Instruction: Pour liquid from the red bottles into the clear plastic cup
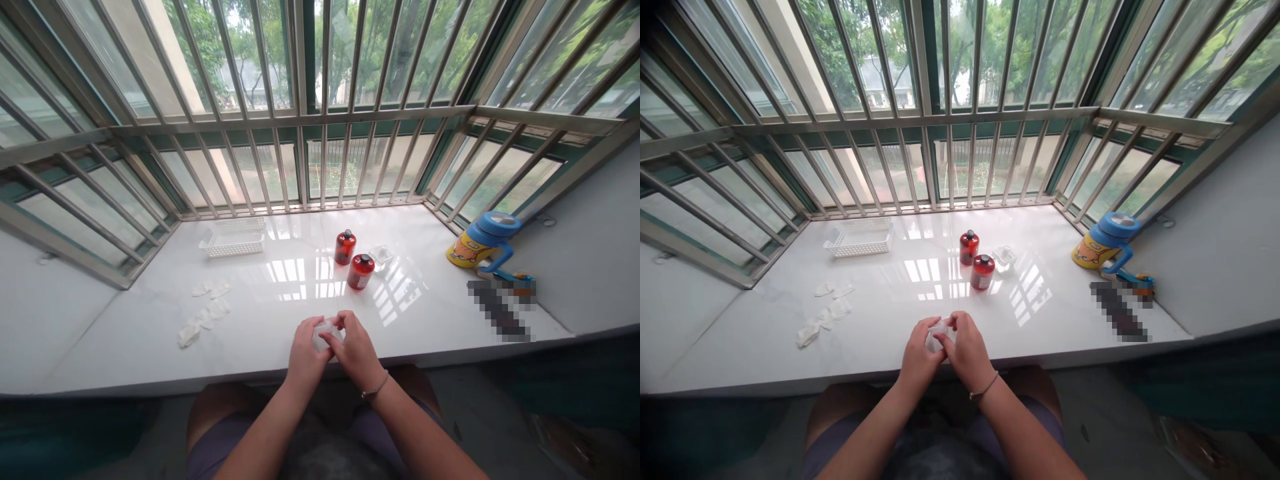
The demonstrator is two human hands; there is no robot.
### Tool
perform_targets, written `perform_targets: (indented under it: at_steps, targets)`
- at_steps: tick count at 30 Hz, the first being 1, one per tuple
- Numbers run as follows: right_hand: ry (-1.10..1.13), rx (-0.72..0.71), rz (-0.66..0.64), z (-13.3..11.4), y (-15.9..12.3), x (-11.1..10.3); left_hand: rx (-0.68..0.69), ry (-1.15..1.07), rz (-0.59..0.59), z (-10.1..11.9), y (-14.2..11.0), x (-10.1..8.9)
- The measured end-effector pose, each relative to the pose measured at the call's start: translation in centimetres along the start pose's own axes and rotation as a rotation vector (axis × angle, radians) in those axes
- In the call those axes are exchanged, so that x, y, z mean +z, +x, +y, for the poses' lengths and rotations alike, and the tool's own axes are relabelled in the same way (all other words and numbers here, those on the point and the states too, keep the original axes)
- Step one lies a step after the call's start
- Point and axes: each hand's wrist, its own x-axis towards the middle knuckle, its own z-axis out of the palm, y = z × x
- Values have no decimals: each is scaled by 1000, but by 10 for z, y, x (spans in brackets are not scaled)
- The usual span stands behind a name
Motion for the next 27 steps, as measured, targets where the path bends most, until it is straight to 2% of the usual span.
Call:
perform_targets:
  at_steps: [3, 7, 9, 11, 14, 18, 22, 27]
  targets:
    - [-27, 27, 28, 11, -3, -13, 7, 6, 40, 4, -2, 25]
    - [-90, 52, 99, 33, -7, -37, 42, -20, -37, 7, -3, 56]
    - [-137, 56, 159, 46, -4, -51, 110, -13, -82, 6, -6, 63]
    - [-178, 72, 216, 58, 4, -67, 163, 9, -101, 3, -10, 63]
    - [-212, 130, 269, 76, 21, -89, 188, 38, -82, -4, -20, 48]
    - [-225, 221, 303, 102, 51, -110, 208, 74, -87, -13, -41, 12]
    - [-258, 282, 339, 129, 85, -118, 257, 136, -78, -21, -73, -28]
    - [-294, 320, 341, 148, 118, -120, 415, 272, -4, -32, -111, -71]
